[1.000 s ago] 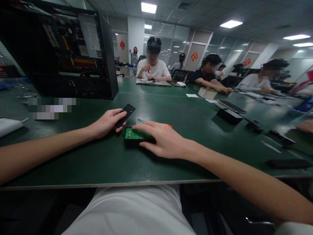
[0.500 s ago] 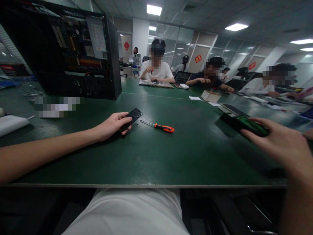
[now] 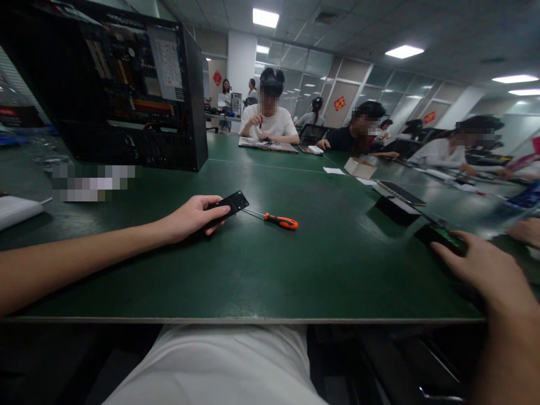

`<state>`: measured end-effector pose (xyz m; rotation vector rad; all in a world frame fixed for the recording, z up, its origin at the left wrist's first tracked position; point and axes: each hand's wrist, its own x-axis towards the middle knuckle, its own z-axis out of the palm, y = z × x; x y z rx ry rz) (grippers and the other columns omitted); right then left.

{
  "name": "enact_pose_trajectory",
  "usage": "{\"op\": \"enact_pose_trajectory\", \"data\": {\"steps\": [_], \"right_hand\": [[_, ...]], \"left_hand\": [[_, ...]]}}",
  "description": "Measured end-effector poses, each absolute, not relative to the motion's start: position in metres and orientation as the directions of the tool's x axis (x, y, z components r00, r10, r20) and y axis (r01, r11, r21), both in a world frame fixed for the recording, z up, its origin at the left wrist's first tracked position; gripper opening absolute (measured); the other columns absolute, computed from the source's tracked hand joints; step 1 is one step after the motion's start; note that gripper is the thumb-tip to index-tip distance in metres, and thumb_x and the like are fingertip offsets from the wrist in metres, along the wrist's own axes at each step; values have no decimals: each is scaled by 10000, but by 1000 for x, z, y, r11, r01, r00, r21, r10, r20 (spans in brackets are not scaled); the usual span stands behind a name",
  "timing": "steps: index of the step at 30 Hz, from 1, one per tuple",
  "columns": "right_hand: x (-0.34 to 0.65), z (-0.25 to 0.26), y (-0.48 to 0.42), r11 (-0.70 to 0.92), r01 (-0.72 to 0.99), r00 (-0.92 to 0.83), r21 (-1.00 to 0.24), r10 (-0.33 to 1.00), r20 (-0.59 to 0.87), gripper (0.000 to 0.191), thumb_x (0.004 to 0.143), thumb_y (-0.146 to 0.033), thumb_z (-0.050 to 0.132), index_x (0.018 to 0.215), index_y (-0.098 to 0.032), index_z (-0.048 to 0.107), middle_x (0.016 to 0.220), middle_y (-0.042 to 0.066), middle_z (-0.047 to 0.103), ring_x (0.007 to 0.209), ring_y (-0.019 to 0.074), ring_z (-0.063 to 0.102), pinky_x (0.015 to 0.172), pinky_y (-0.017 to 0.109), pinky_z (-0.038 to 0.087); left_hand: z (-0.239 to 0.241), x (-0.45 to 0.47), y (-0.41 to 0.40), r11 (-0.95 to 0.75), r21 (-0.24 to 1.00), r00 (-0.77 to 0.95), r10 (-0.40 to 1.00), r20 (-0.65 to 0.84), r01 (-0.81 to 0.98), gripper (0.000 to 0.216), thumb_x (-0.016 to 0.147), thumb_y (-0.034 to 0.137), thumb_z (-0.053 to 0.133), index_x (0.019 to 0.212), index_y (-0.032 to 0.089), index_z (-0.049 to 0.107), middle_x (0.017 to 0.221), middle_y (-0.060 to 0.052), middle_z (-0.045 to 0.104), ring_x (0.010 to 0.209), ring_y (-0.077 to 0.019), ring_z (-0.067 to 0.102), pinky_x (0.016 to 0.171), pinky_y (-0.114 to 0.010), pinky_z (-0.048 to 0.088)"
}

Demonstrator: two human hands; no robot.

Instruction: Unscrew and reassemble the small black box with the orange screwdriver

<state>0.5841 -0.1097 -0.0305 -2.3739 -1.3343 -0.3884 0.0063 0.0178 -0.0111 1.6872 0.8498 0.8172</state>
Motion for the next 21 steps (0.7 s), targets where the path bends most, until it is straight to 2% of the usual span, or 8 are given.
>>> {"op": "enact_pose_trajectory", "data": {"steps": [2,4,6,10,12,14,18,21], "right_hand": [[571,-21,-111,-530,831,553,-169,753,358,437,698,-706,680,805,-291,598,824,237,658,617,311,599,625,474,477],[553,-10,-111,-470,876,467,-105,775,427,484,790,-687,579,970,-245,660,1028,322,666,835,376,658,704,501,488],[524,4,-109,-369,924,369,-105,781,503,570,845,-660,515,1156,-205,663,1180,330,651,1010,401,660,755,513,496],[422,34,-96,63,948,116,-313,846,521,583,878,-631,554,1318,-254,620,1297,170,665,1070,308,685,797,426,563],[363,39,-85,342,833,-109,-435,872,477,584,941,-656,477,1346,-255,605,1320,133,660,1084,259,687,888,408,578],[311,35,-72,462,687,-311,-560,884,348,628,980,-669,408,1422,-250,561,1387,118,626,1117,234,680,908,391,591],[249,9,-49,429,504,-588,-750,806,66,674,1025,-654,308,1335,-150,632,963,91,725,793,158,684,672,274,594],[239,-2,-44,426,471,-634,-773,773,40,621,1040,-607,331,1233,-142,694,900,62,709,661,108,601,591,219,534]], "left_hand": [[-10,6,16,-243,954,538,836,113,176,271,892,411,675,820,159,607,628,33,562,447,-77,469,444,-195,339],[-10,7,13,-277,934,561,821,108,224,267,904,428,646,848,167,620,580,47,529,436,-85,439,432,-198,309],[-10,8,9,-315,910,591,800,103,269,222,916,387,605,903,169,643,551,51,514,447,-102,438,436,-202,307],[-12,11,-1,-424,865,683,717,141,267,223,891,301,594,1047,164,677,634,27,594,548,-135,530,503,-218,381],[-12,12,-6,-483,834,707,686,171,267,234,898,320,615,1047,160,695,692,6,644,598,-146,569,536,-225,411],[-13,12,-10,-519,808,693,691,204,279,213,902,337,637,979,155,716,712,-11,678,625,-154,599,564,-231,433],[-15,10,-12,-573,767,621,722,305,289,179,885,324,679,890,161,754,737,-29,736,662,-170,649,610,-242,462],[-15,10,-12,-610,735,610,712,347,294,177,880,320,692,880,164,777,781,-38,767,680,-173,663,618,-245,468]]}}
